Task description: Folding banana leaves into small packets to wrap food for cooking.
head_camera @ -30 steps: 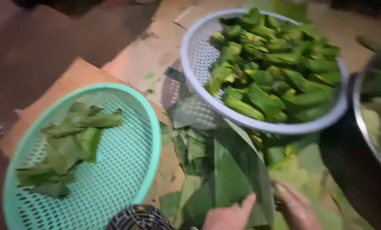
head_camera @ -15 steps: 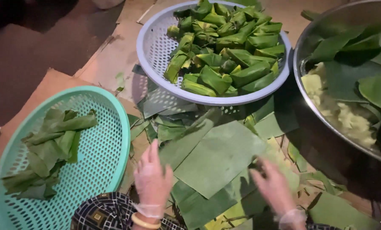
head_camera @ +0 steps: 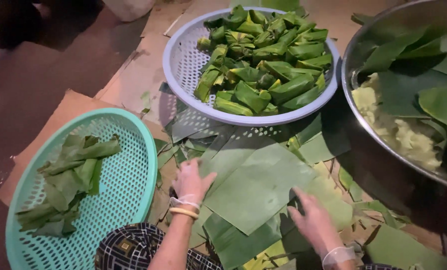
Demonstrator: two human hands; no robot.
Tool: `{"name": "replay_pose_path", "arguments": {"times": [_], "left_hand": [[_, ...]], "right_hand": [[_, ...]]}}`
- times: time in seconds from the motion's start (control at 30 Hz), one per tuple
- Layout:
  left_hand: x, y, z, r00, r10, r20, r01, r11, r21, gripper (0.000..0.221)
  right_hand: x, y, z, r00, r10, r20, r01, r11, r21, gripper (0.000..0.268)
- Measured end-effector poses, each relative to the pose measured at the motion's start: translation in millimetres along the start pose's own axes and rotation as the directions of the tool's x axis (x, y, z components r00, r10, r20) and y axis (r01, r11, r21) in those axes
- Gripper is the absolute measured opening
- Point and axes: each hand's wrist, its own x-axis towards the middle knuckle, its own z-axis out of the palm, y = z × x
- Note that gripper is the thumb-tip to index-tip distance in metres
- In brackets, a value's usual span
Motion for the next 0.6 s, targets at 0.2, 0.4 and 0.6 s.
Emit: {"name": "replay_pose_path", "arguments": {"times": [0.2, 0.4, 0.6], "left_hand": [[-6, 1, -22, 0.986, -0.019, 0.165, 0.052, 0.98, -0.193, 0.062], [-143, 136, -94, 0.658, 0.748, 0.083, -0.536, 0.543, -0.646, 0.046], [-174, 149, -138, 0.641, 0.768, 0.004, 0.011, -0.004, -1.0, 0.046]], "right_hand": [[3, 2, -8, 1.0, 0.02, 0.022, -0.02, 0.999, 0.042, 0.063], [7, 4, -34, 0.997, 0.051, -0.053, -0.011, 0.817, 0.576, 0.085], [-62, 3, -76, 0.951, 0.307, 0.045, -0.183, 0.436, 0.881, 0.07]]}}
